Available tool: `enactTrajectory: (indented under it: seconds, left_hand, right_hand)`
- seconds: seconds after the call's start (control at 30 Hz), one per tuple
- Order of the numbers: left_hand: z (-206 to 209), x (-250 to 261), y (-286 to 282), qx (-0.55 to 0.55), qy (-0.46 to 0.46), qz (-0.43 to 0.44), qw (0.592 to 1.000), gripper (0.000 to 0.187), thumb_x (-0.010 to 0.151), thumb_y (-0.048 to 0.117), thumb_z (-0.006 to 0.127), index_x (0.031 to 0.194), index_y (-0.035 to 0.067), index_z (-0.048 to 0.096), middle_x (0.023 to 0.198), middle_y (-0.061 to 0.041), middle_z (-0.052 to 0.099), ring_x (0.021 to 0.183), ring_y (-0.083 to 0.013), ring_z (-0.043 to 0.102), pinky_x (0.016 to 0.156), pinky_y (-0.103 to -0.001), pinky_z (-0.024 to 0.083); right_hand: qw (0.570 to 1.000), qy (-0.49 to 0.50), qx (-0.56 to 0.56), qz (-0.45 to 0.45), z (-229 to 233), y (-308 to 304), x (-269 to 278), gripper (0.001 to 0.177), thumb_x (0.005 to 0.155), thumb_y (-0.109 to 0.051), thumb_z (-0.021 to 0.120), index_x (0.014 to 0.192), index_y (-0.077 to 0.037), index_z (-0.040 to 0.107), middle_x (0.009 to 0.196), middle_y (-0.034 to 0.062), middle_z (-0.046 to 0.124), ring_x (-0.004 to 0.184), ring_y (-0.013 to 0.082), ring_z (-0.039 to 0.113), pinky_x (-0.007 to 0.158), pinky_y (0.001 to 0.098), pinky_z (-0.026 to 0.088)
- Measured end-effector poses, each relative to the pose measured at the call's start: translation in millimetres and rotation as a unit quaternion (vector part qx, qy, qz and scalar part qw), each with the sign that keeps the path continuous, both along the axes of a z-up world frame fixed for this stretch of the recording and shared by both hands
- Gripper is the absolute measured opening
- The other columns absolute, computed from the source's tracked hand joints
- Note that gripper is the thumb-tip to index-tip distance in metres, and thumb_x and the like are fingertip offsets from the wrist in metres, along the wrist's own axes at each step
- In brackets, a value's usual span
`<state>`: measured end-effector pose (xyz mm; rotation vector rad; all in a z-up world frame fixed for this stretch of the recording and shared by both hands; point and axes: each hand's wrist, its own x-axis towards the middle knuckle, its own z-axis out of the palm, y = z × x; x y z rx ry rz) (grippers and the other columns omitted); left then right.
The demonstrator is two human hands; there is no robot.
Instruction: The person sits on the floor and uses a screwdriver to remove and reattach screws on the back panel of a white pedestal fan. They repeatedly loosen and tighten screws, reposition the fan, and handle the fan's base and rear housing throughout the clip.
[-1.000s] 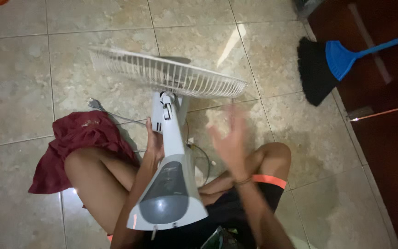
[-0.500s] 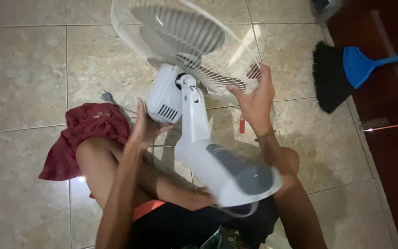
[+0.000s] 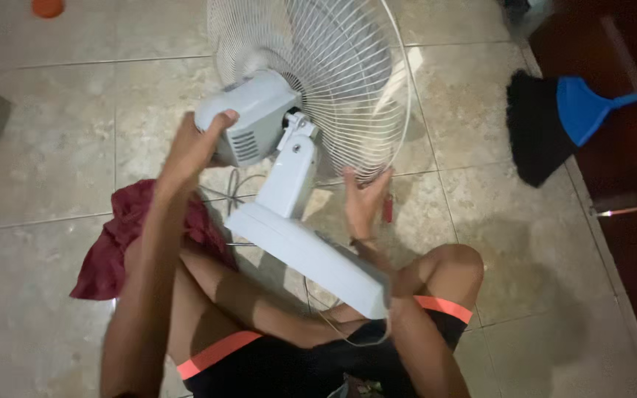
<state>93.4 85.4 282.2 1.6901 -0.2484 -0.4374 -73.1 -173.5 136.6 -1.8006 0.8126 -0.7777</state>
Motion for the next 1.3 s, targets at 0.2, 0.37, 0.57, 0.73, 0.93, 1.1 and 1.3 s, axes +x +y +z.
enactTrajectory:
  seconds: [0.2, 0.37, 0.57, 0.73, 0.93, 1.1, 1.3]
  left_hand:
    - [28.7, 29.8, -38.1, 0.231, -0.086, 0.021, 0.969, 0.093, 0.08, 0.06, 0.068, 0.127, -0.018, 0.05, 0.102, -0.031, 0.069, 0.081, -0.0335, 0.076, 0.057, -0.043, 0.063]
    - [24.6, 61.4, -86.3, 0.361, -0.143, -0.035, 0.921, 0.102, 0.078, 0.072, 0.067, 0.125, -0.018, 0.055, 0.089, -0.031, 0.072, 0.072, -0.0334, 0.075, 0.063, -0.04, 0.061]
    - [7.7, 86.4, -151.8, 0.46, -0.104, -0.097, 0.877, 0.096, 0.078, 0.077, 0.062, 0.114, -0.011, 0.07, 0.093, -0.027, 0.076, 0.069, -0.0348, 0.077, 0.065, -0.039, 0.062]
    - [-10.8, 84.2, -176.5, 0.484, -0.038, -0.085, 0.87, 0.087, 0.074, 0.075, 0.067, 0.109, -0.004, 0.075, 0.101, -0.022, 0.076, 0.078, -0.0368, 0.076, 0.066, -0.043, 0.064]
    - [-22.2, 83.7, -188.8, 0.53, -0.046, -0.094, 0.842, 0.089, 0.078, 0.078, 0.062, 0.113, -0.003, 0.075, 0.105, -0.023, 0.075, 0.083, -0.0378, 0.077, 0.075, -0.042, 0.061]
    - [-13.6, 73.4, -174.2, 0.508, -0.063, -0.094, 0.854, 0.085, 0.08, 0.076, 0.06, 0.108, -0.003, 0.076, 0.1, -0.022, 0.077, 0.076, -0.0344, 0.076, 0.074, -0.04, 0.061]
    - [-26.0, 72.0, -124.6, 0.399, -0.003, -0.076, 0.914, 0.083, 0.104, 0.064, 0.033, 0.116, -0.011, 0.065, 0.093, -0.024, 0.072, 0.067, -0.0326, 0.074, 0.062, -0.043, 0.063]
  right_hand:
    - [0.979, -0.168, 0.115, 0.003, -51.5, 27.3, 0.2, 0.081, 0.096, -0.03, 0.075, 0.155, 0.007, 0.033, 0.149, 0.0248, 0.054, 0.134, 0.033, 0.053, 0.116, 0.0442, 0.04]
    - [0.959, -0.167, 0.228, -0.004, -84.1, 32.7, 6.7, 0.073, 0.094, -0.026, 0.073, 0.151, 0.006, 0.04, 0.13, 0.03, 0.06, 0.106, 0.033, 0.062, 0.092, 0.0468, 0.052]
    - [0.946, -0.114, 0.301, 0.029, -132.6, 36.4, -9.7, 0.067, 0.096, -0.029, 0.07, 0.147, 0.007, 0.044, 0.129, 0.0301, 0.061, 0.107, 0.0359, 0.062, 0.093, 0.0483, 0.052]
    - [0.936, -0.041, 0.349, 0.039, -193.3, 37.6, -49.7, 0.063, 0.098, -0.031, 0.067, 0.144, 0.007, 0.048, 0.128, 0.0302, 0.062, 0.107, 0.0383, 0.062, 0.093, 0.0496, 0.052]
    - [0.925, 0.01, 0.372, 0.075, -223.1, 24.2, -50.5, 0.059, 0.1, -0.034, 0.064, 0.14, 0.007, 0.052, 0.127, 0.0304, 0.063, 0.108, 0.0412, 0.062, 0.094, 0.0511, 0.052]
    - [0.921, 0.054, 0.364, 0.128, -214.8, 4.9, -63.9, 0.056, 0.101, -0.036, 0.061, 0.136, 0.008, 0.056, 0.126, 0.0305, 0.063, 0.109, 0.0436, 0.062, 0.094, 0.0523, 0.053]
    - [0.927, 0.111, 0.268, 0.239, -209.7, -35.1, -67.5, 0.055, 0.103, -0.038, 0.058, 0.132, 0.008, 0.06, 0.125, 0.0306, 0.064, 0.109, 0.0465, 0.062, 0.095, 0.0538, 0.053]
